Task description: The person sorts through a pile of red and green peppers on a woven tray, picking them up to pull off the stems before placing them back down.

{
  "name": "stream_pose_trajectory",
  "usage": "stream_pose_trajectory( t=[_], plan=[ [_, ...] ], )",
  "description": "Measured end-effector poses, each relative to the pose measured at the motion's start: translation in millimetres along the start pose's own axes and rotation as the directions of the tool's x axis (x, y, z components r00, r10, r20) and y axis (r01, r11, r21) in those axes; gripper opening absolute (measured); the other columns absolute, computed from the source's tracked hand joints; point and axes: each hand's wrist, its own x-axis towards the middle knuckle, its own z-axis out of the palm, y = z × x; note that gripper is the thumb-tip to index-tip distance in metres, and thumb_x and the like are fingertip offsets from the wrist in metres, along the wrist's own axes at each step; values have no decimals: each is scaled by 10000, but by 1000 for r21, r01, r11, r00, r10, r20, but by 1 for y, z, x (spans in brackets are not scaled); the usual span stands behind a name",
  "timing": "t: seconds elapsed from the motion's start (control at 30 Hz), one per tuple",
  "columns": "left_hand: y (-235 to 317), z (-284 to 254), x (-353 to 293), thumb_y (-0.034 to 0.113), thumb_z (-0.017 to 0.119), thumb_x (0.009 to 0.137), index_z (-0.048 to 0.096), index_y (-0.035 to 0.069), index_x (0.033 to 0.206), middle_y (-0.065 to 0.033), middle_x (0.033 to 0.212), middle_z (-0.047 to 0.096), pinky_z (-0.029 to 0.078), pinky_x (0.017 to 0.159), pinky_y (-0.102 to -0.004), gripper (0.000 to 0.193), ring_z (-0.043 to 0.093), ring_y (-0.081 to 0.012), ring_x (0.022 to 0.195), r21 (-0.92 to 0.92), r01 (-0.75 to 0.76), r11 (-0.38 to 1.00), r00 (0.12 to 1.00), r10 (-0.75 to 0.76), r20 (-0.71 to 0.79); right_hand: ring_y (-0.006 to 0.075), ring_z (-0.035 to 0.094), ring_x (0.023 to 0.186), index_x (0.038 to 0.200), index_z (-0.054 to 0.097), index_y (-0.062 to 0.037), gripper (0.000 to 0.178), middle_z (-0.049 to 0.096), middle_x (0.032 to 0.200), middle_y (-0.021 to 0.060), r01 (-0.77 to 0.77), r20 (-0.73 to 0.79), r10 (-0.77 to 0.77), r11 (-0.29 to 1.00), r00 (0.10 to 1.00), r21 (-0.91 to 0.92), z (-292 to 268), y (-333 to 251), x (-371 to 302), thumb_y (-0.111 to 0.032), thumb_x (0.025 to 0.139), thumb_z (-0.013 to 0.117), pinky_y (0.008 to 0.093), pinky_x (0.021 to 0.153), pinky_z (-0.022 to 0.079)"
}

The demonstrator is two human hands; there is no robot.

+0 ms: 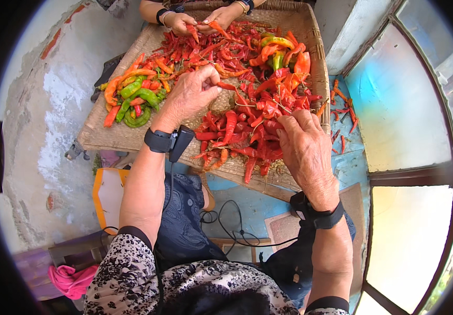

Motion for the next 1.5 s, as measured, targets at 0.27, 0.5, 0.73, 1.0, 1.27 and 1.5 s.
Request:
stream_pose_trajectory(
  t=[0.27, 0.5, 0.73, 1.0, 1.27, 1.5],
  plan=[
    [-17, 8, -6, 50, 609, 835, 602, 21, 1011, -140, 1035, 637, 501, 826, -401, 179, 634, -303, 925, 112, 4, 994, 975, 21, -222, 336, 596, 871, 965, 663, -44, 183, 606, 901, 136, 0, 127, 2, 1000, 992, -16, -23, -13, 8, -69, 788, 698, 406, 749, 500],
    [-15, 31, -30, -28, 578, 782, 633, 52, 922, -126, 867, 614, 478, 753, -422, 170, 602, -341, 876, 4, -252, 968, 958, 249, 145, 185, 612, 692, 991, 670, -26, 143, 638, 821, 96, -253, -15, 263, 940, 965, 228, -33, -19, 4, -69, 855, 668, 295, 632, 488],
    [-8, 16, -13, -43, 553, 775, 574, 28, 838, -114, 808, 583, 459, 716, -417, 98, 582, -334, 821, -52, -164, 985, 985, 166, 43, 62, 531, 634, 1066, 653, 26, 214, 637, 777, 33, -387, -19, 503, 687, 864, 615, -14, 8, -41, -151, 955, 605, 213, 584, 447],
    [-9, 23, -15, 50, 588, 807, 568, 14, 845, -123, 873, 576, 452, 761, -414, 56, 579, -301, 868, 55, -117, 992, 937, 92, 337, 59, 527, 635, 1060, 654, 18, 214, 626, 778, 19, -352, -53, 524, 640, 850, 683, -4, 14, -35, -164, 956, 611, 202, 595, 439],
    [-31, 10, -2, 150, 557, 937, 566, 63, 1035, -105, 928, 589, 495, 726, -419, 132, 603, -267, 824, 167, 7, 986, 842, 85, -533, 56, 513, 627, 1046, 656, 22, 196, 639, 778, 21, -324, -60, 452, 720, 890, 614, -1, 7, -37, -144, 954, 606, 200, 589, 422],
    [-31, 34, -6, 82, 576, 905, 575, 83, 1114, -118, 1066, 599, 525, 771, -451, 210, 604, -299, 943, 295, 37, 955, 989, -77, 124, 60, 524, 684, 1047, 659, 16, 162, 632, 829, 18, -325, -33, 415, 757, 909, 567, -1, 8, -37, -101, 945, 612, 202, 615, 427]
  ],
)
